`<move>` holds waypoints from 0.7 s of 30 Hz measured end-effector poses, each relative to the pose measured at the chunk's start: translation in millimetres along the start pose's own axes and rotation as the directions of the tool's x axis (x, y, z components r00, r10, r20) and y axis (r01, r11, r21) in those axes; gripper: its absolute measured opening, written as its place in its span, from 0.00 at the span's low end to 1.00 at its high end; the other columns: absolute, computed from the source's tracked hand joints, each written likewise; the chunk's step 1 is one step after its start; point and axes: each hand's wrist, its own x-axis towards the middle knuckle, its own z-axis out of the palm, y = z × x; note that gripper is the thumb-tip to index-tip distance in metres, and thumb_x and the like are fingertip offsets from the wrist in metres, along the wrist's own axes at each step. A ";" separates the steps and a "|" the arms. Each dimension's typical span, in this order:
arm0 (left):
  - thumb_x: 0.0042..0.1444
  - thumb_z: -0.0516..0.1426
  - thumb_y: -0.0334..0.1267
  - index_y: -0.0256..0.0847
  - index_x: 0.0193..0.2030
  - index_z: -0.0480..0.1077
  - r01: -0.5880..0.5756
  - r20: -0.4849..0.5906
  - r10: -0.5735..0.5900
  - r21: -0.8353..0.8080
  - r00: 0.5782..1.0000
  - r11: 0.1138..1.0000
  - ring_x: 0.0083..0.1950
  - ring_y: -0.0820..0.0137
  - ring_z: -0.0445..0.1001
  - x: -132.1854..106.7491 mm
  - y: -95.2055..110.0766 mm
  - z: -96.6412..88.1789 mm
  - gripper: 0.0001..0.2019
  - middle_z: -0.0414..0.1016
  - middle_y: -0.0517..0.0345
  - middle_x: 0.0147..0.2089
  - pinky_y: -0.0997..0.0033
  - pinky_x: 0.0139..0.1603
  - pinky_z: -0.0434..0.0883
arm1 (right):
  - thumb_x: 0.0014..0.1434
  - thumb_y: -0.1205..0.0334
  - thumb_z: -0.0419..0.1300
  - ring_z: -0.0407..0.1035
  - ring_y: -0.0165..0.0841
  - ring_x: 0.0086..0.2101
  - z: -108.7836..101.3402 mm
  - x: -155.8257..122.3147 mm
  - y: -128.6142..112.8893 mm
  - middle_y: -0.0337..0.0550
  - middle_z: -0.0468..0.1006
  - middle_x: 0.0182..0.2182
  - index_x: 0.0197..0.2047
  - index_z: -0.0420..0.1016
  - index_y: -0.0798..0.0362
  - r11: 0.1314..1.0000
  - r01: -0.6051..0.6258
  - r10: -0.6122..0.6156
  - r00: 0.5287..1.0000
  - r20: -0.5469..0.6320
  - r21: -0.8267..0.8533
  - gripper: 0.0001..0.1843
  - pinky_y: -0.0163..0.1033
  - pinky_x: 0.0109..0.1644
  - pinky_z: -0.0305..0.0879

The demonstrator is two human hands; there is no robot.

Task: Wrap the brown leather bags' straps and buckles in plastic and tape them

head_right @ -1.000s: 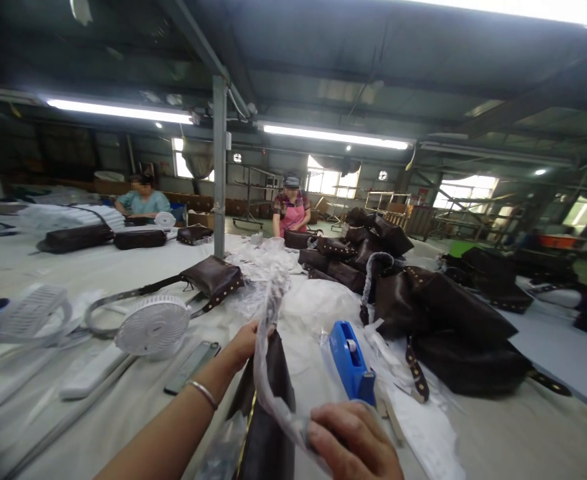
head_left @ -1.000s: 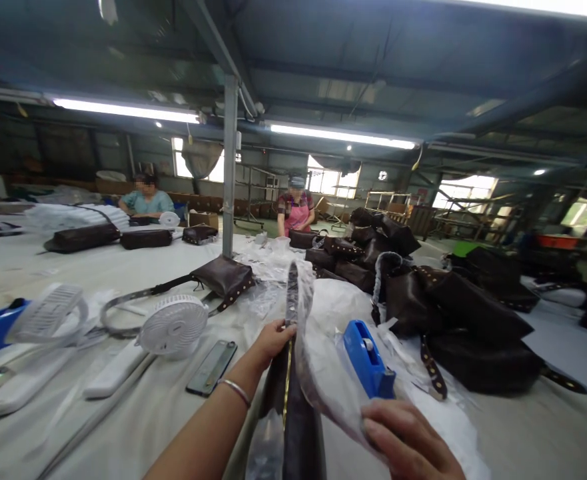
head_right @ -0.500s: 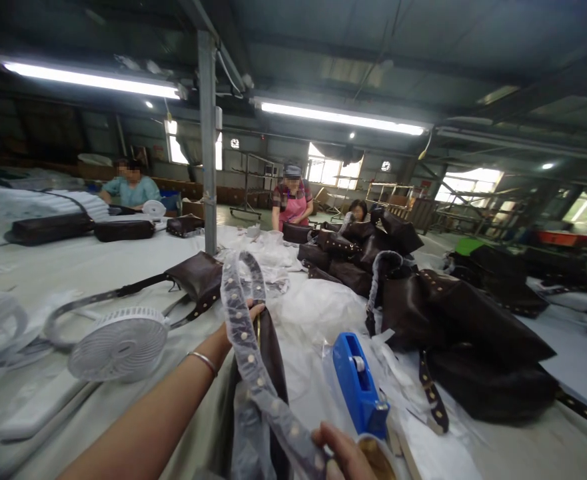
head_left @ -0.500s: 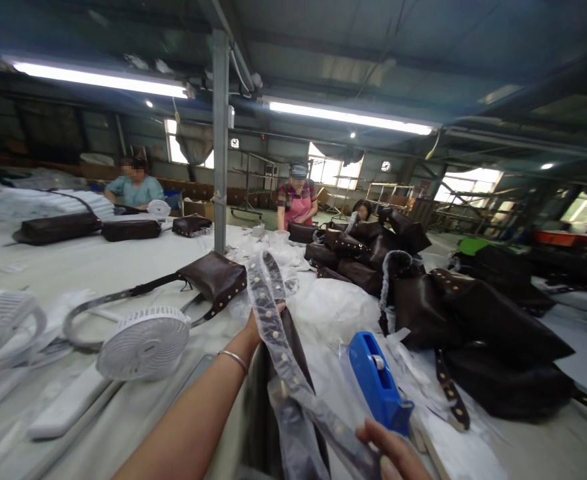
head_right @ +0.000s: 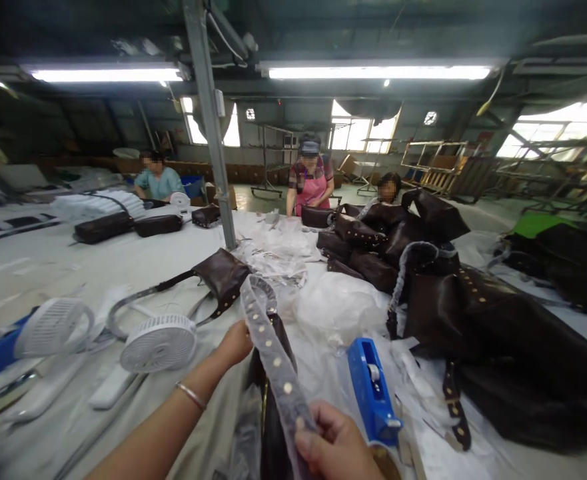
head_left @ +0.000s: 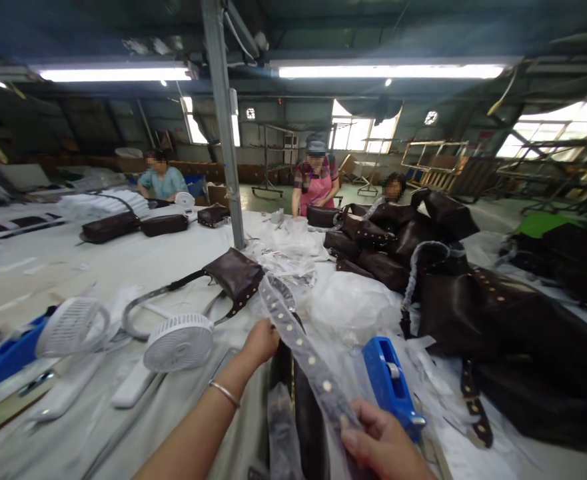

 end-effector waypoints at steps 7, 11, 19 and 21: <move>0.58 0.56 0.58 0.37 0.44 0.77 0.118 0.218 -0.070 -0.216 0.973 0.969 0.35 0.68 0.72 -109.2 79.5 -3.8 0.24 0.77 0.52 0.37 0.72 0.34 0.69 | 0.49 0.48 0.71 0.54 0.23 0.18 38.7 8.1 -71.0 0.30 0.63 0.20 0.39 0.74 0.55 0.994 0.112 -0.112 0.994 0.004 -0.016 0.22 0.28 0.19 0.50; 0.54 0.63 0.55 0.35 0.35 0.77 0.121 0.182 -0.048 -0.413 0.982 0.903 0.26 0.75 0.65 -135.2 109.0 19.3 0.21 0.72 0.59 0.26 0.75 0.29 0.63 | 0.53 0.54 0.68 0.60 0.25 0.20 51.1 9.2 -70.6 0.35 0.73 0.24 0.41 0.76 0.55 0.958 0.229 -0.216 0.972 0.092 -0.171 0.16 0.30 0.22 0.57; 0.51 0.64 0.52 0.36 0.29 0.73 0.075 -0.079 -0.123 -0.450 0.989 0.890 0.27 0.70 0.71 -130.9 125.5 8.4 0.18 0.75 0.57 0.25 0.70 0.33 0.69 | 0.58 0.54 0.62 0.70 0.33 0.31 20.5 -2.2 -47.7 0.40 0.78 0.26 0.30 0.80 0.54 0.818 0.306 -0.275 0.952 0.136 -0.487 0.13 0.36 0.37 0.64; 0.51 0.65 0.52 0.36 0.30 0.74 0.051 -0.127 -0.118 -0.441 0.985 0.896 0.27 0.71 0.71 -131.9 127.9 6.7 0.18 0.75 0.57 0.26 0.71 0.32 0.68 | 0.57 0.49 0.63 0.66 0.30 0.26 14.2 -6.9 -50.7 0.38 0.73 0.21 0.26 0.77 0.55 0.845 0.247 -0.253 0.966 0.052 -0.474 0.18 0.34 0.31 0.59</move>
